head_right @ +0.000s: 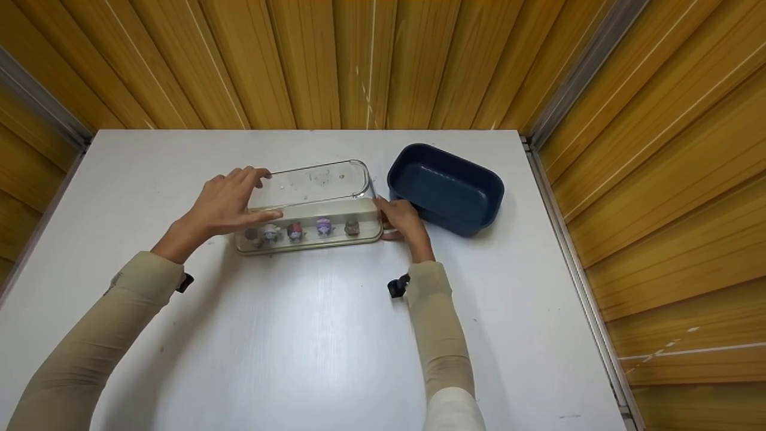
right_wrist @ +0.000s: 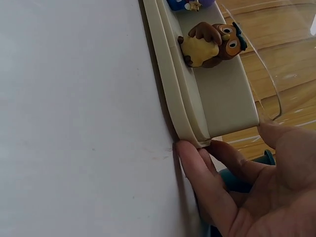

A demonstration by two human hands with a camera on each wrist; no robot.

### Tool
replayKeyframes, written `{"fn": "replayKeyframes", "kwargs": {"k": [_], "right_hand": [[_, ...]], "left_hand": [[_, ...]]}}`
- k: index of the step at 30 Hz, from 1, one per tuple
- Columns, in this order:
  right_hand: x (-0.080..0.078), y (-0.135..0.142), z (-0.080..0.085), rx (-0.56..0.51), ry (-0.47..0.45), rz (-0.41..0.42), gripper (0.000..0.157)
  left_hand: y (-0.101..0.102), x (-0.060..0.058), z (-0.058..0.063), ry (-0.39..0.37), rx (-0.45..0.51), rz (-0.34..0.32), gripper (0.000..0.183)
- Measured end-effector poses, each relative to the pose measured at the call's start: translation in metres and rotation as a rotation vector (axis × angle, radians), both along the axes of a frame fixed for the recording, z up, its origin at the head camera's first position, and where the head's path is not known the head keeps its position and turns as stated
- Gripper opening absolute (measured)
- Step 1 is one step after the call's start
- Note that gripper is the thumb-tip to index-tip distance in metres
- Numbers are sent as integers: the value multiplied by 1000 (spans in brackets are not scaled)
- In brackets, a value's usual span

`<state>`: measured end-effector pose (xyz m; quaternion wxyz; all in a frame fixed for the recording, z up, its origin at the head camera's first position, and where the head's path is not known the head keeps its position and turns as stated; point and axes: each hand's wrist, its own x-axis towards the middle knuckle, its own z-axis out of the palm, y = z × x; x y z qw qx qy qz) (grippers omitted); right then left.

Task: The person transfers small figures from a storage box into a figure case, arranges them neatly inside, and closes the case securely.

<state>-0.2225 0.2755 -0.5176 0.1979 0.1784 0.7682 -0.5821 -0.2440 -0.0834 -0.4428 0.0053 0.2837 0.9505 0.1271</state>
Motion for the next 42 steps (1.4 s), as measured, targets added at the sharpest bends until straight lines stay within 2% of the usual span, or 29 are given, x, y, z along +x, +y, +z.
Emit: {"fn": "replayKeyframes", "kwargs": {"k": [8, 17, 22, 29, 36, 38, 40, 42], "right_hand": [[-4, -3, -1, -8, -4, -40, 49], [-3, -2, -4, -57, 14, -81, 51], [-1, -4, -6, -56, 23, -79, 50], [5, -3, -8, -58, 70, -72, 42], [21, 8, -8, -134, 138, -64, 48], [27, 9, -6, -122, 163, -73, 46], [33, 9, -2, -83, 232, -81, 41], [38, 6, 5, -30, 349, -91, 35]], "left_hand": [[4, -3, 0, 5, -30, -13, 104], [17, -6, -3, 45, -111, -42, 96], [20, -4, -4, 75, -159, -68, 98], [21, 1, -3, 69, -172, -69, 101], [26, 5, -2, 85, -178, -72, 101], [27, 6, -3, 95, -181, -70, 99], [27, 8, -2, 105, -190, -64, 98], [27, 9, -2, 126, -192, -68, 97]]}}
